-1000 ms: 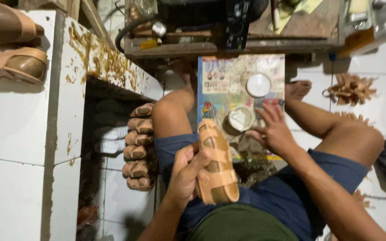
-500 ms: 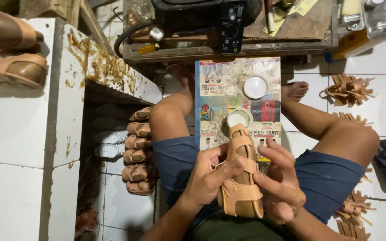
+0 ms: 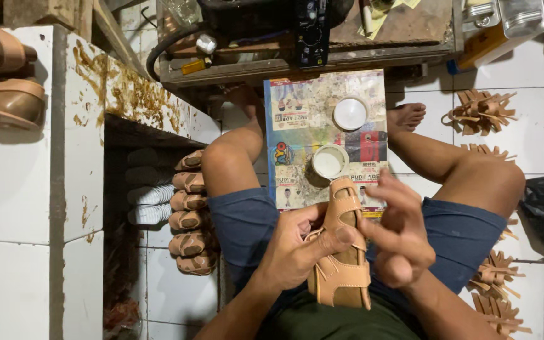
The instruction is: The person sits on the floor and applies a white substance from a small container to the straps of a beige sandal using a small brush. They repeat this process on several sandals, placing each finished one on a nearby shelf.
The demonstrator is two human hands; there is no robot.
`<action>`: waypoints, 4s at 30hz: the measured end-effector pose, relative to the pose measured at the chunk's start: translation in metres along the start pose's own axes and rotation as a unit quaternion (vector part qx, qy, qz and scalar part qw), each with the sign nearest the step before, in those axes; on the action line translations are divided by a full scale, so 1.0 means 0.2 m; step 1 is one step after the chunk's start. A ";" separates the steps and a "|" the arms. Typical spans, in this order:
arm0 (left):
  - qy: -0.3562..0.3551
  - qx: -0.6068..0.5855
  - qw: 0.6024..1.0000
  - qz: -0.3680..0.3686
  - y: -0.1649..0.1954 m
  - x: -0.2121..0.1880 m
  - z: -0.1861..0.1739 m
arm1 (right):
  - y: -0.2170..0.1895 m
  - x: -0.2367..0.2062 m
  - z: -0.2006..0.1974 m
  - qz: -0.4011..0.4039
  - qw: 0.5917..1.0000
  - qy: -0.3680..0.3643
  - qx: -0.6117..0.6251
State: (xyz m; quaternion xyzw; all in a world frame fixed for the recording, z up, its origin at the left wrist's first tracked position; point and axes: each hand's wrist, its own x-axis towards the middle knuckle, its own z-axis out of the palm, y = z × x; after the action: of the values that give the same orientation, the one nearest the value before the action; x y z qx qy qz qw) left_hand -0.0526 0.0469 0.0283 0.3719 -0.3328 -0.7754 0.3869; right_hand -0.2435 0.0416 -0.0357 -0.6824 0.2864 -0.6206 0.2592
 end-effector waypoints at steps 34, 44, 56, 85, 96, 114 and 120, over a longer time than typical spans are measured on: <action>-0.071 0.185 0.978 0.061 0.16 -0.07 0.13 | -0.09 -0.01 -0.07 -0.021 0.995 0.100 -0.012; -0.050 0.359 0.908 0.210 0.17 -0.08 0.14 | -0.13 -0.04 -0.10 0.053 0.993 0.086 0.059; -0.027 0.459 0.838 0.295 0.20 -0.09 0.16 | -0.21 -0.05 -0.13 0.105 0.961 0.045 0.251; -0.006 0.565 0.719 0.404 0.20 -0.07 0.17 | -0.21 -0.02 -0.10 0.044 0.994 0.064 0.080; 0.090 0.096 0.976 0.173 -0.04 -0.08 -0.22 | 0.38 0.09 -0.07 0.312 0.919 -0.217 -0.100; 0.104 -0.251 0.962 -0.014 -0.17 0.11 -0.23 | 0.19 0.10 -0.09 0.255 0.950 -0.116 0.138; 0.114 -0.216 0.970 -0.011 -0.18 0.15 -0.08 | -0.05 0.11 0.04 0.217 0.971 -0.074 0.064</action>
State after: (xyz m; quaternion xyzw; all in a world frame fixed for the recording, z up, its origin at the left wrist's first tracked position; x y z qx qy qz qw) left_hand -0.0637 0.0356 -0.0182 0.3697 -0.1070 -0.7855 0.4846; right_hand -0.2339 0.0329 -0.0150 -0.6302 0.3677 -0.5138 0.4514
